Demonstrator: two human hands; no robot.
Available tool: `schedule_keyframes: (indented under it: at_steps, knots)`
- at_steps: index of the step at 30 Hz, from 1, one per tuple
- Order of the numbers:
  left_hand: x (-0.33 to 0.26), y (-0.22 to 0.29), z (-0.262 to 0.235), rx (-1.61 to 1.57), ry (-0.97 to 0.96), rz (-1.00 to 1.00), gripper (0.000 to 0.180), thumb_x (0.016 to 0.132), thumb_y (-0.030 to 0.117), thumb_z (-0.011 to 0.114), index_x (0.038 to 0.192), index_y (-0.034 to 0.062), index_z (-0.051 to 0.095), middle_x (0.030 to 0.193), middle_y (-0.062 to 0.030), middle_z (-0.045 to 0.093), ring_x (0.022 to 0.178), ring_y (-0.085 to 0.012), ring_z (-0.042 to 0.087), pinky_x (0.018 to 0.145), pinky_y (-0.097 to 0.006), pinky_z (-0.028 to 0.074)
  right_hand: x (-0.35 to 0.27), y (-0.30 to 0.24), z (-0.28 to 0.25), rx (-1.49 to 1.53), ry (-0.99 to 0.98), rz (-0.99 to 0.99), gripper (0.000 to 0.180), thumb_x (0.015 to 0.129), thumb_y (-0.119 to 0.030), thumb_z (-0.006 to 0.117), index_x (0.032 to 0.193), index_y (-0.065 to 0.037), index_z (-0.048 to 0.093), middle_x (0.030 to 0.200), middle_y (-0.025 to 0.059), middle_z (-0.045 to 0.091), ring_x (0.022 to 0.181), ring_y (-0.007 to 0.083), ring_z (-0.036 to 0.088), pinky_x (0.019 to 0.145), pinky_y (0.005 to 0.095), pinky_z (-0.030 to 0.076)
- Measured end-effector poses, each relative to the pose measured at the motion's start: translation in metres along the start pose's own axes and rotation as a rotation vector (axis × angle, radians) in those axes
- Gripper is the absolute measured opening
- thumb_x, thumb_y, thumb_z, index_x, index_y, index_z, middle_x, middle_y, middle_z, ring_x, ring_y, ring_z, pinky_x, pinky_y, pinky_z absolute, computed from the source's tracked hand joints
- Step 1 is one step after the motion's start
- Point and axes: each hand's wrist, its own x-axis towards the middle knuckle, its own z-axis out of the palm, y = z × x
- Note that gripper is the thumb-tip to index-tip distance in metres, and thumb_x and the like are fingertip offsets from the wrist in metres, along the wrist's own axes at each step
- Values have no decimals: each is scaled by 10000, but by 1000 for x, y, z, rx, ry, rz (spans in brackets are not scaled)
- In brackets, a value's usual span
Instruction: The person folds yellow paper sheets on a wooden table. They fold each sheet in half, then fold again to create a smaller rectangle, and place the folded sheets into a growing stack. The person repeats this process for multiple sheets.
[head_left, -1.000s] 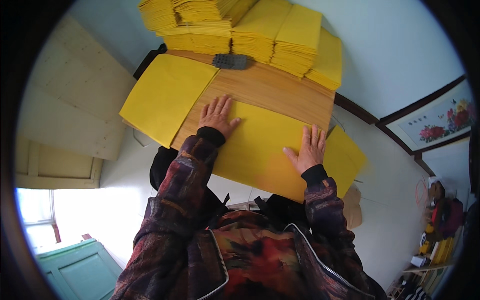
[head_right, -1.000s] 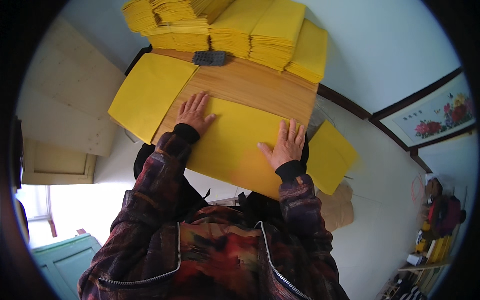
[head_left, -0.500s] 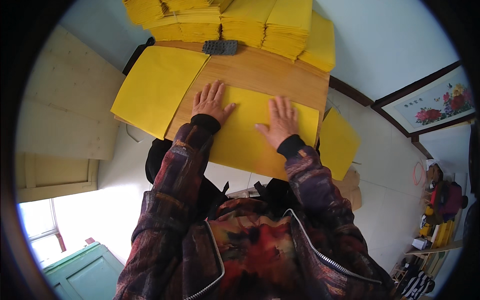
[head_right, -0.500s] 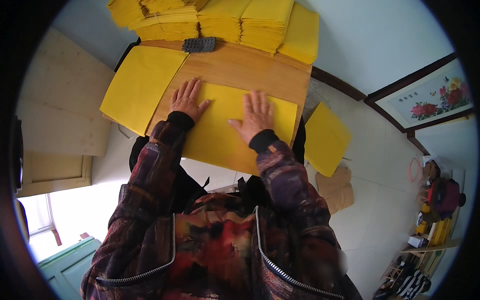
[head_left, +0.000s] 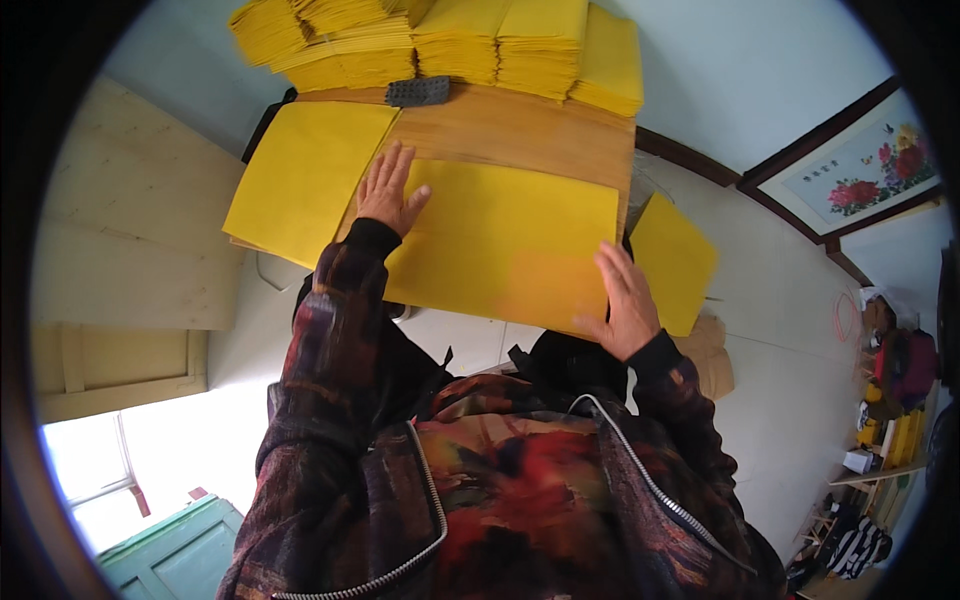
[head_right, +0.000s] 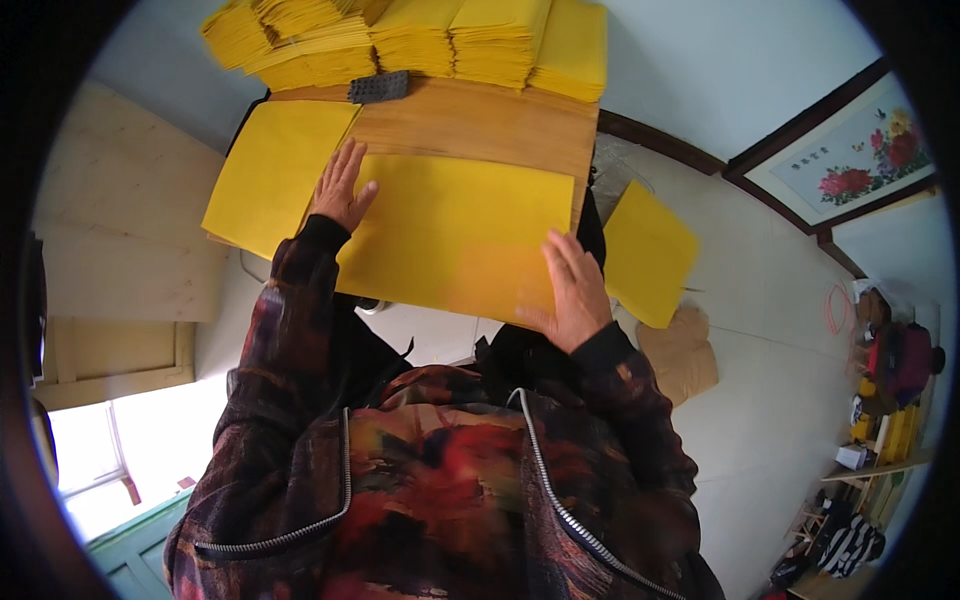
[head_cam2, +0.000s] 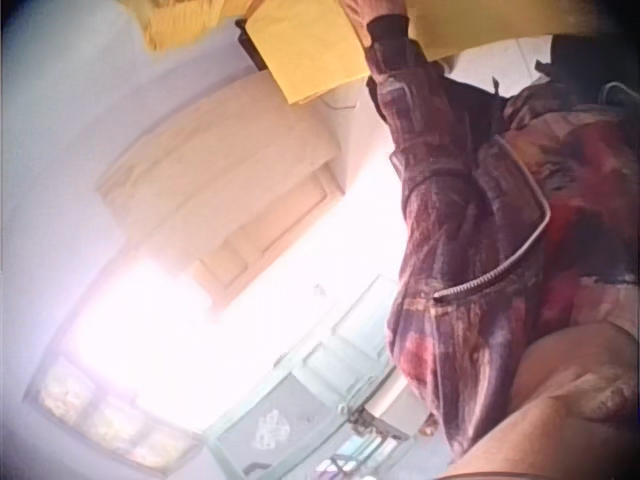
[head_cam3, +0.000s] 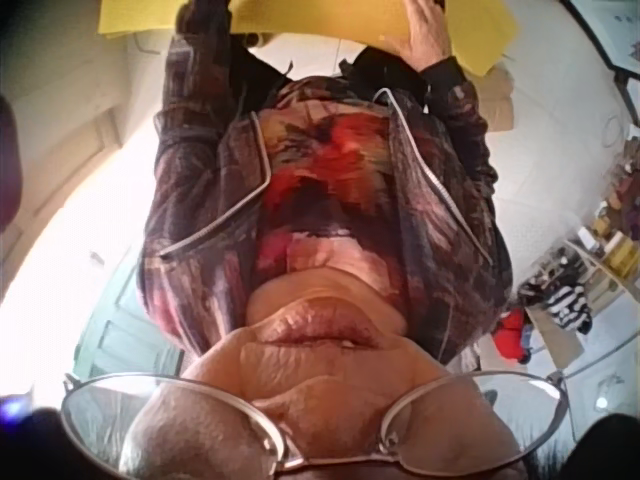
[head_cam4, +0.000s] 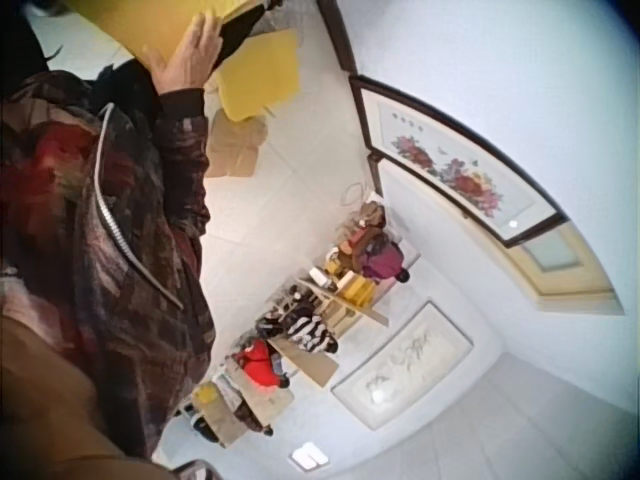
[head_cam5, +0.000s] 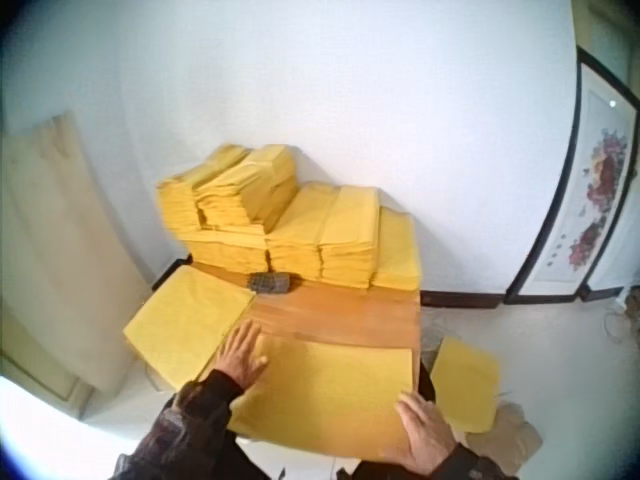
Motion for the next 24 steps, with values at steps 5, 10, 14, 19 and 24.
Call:
schedule_keyframes:
  at_steps: [5,10,14,19,24]
  knots:
    - [-79,22,-47,75,-231,303,738,739,266,729,1383,140,391,1438,-141,341,1302,-349,353,1076,-451,291,-15,-25,5,-119,-207,40,896,622,-337,810,1346,-46,368,1441,122,286,1345,314,264,1087,501,219]
    - [-103,24,-44,285,-294,331,763,622,200,751,1315,170,435,1365,-98,396,1273,-292,382,1038,-428,321,-16,-24,15,-143,-63,-2,852,580,-209,819,1312,-79,402,1405,100,327,1310,300,310,1038,493,275]
    - [-104,13,-32,310,-172,373,625,619,97,657,1218,156,489,1267,-69,468,1206,-261,445,976,-398,370,-22,-20,19,-147,3,-37,792,589,-178,800,1284,-80,434,1367,92,382,1275,292,359,1007,479,300]
    - [-115,9,-32,205,-41,440,396,681,86,623,1075,103,582,1144,-84,571,1073,-284,556,872,-398,456,-32,-14,20,-82,87,-92,665,608,-132,760,1213,-67,491,1283,83,474,1203,285,443,971,432,338]
    - [-117,11,-38,139,20,485,401,592,51,644,989,92,607,1056,-75,616,977,-274,600,810,-388,470,-36,-7,23,-53,153,-146,493,667,-90,699,1133,-60,541,1204,74,530,1140,261,507,920,376,385]
